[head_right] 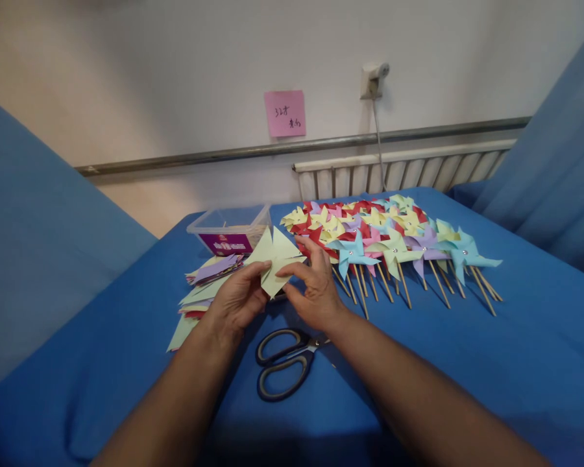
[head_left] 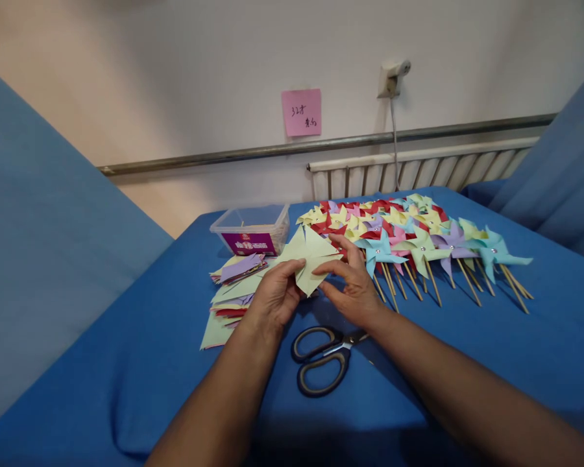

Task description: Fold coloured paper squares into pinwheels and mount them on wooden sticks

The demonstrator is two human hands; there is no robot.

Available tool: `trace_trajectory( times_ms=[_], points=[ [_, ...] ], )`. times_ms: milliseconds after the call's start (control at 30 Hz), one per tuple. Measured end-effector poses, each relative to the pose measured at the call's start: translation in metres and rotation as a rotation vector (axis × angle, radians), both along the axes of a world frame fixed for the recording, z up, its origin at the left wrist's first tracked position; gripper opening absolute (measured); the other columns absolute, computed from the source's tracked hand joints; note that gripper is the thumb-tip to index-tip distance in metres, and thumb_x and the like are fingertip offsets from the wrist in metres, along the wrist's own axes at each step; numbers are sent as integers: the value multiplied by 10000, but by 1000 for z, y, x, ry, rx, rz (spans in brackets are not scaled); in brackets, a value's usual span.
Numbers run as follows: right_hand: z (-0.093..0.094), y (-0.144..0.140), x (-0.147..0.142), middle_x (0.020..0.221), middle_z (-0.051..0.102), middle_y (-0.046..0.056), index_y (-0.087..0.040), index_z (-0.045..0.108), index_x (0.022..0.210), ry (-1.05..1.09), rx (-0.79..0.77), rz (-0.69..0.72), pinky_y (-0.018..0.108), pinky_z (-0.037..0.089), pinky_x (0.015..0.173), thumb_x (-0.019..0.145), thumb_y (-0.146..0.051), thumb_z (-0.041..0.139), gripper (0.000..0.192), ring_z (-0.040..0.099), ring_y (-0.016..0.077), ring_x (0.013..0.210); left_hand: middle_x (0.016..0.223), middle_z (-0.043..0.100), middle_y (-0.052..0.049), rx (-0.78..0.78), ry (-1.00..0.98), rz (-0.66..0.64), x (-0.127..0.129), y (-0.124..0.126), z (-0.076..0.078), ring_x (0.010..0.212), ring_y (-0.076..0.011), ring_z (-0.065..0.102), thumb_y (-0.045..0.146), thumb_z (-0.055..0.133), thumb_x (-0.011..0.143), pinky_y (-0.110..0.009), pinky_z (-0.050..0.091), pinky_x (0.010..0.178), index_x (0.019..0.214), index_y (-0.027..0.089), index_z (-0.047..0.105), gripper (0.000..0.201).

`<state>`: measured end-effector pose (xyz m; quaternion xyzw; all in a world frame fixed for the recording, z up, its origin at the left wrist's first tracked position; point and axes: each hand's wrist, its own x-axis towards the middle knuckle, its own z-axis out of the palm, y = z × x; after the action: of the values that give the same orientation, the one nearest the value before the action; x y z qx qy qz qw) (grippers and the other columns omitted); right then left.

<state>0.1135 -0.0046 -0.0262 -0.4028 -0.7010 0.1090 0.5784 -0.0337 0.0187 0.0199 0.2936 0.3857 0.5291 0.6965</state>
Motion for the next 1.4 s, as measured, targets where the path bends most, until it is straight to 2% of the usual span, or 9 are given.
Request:
trace_trajectory(
  times_ms=[100, 233, 400, 600, 933, 1400],
  points=[
    [2, -1, 1, 1463, 428, 15, -290, 706, 918, 7, -9, 10, 511, 368, 1105, 795, -162, 696, 178, 422, 286, 1349, 844, 748, -63, -13, 25, -24, -1, 0, -1, 651, -158, 657, 84, 745, 619, -248, 529, 574, 909, 100, 717, 292],
    [3, -2, 0, 1404, 496, 45, -259, 706, 846, 73, -44, 21, 478, 380, 1095, 836, -260, 703, 11, 441, 282, 1340, 696, 684, -25, 10, 66, -28, -2, 0, -4, 583, -138, 605, 108, 786, 589, -246, 488, 534, 771, 111, 681, 211],
    [4, -1, 0, 1294, 555, 86, -226, 668, 755, 186, -78, -34, 441, 409, 1059, 846, -292, 681, 113, 524, 256, 1250, 627, 640, -5, 56, 111, -59, 1, -1, -8, 566, -130, 573, 169, 816, 579, -252, 467, 562, 680, 129, 661, 189],
    [4, 2, 0, 1161, 603, 103, -216, 627, 670, 197, -144, -108, 440, 424, 1019, 810, -269, 665, 154, 574, 256, 1158, 597, 631, -2, 13, 155, -56, 4, -4, -9, 563, -133, 570, 190, 839, 564, -254, 466, 579, 669, 139, 670, 206],
    [1, 4, 0, 1164, 605, 101, -220, 631, 675, 214, -207, -143, 428, 426, 1028, 798, -305, 651, 151, 577, 260, 1151, 641, 682, -45, 23, 156, -79, 5, -6, -7, 557, -133, 589, 220, 872, 548, -248, 462, 553, 736, 100, 708, 277],
    [3, 2, -1, 1127, 630, 102, -224, 622, 658, 203, -246, -150, 406, 449, 996, 791, -313, 640, 162, 590, 261, 1143, 561, 636, -28, 14, 193, -65, 6, -6, -6, 503, -121, 549, 242, 890, 505, -247, 438, 515, 634, 117, 663, 290]
  ],
)
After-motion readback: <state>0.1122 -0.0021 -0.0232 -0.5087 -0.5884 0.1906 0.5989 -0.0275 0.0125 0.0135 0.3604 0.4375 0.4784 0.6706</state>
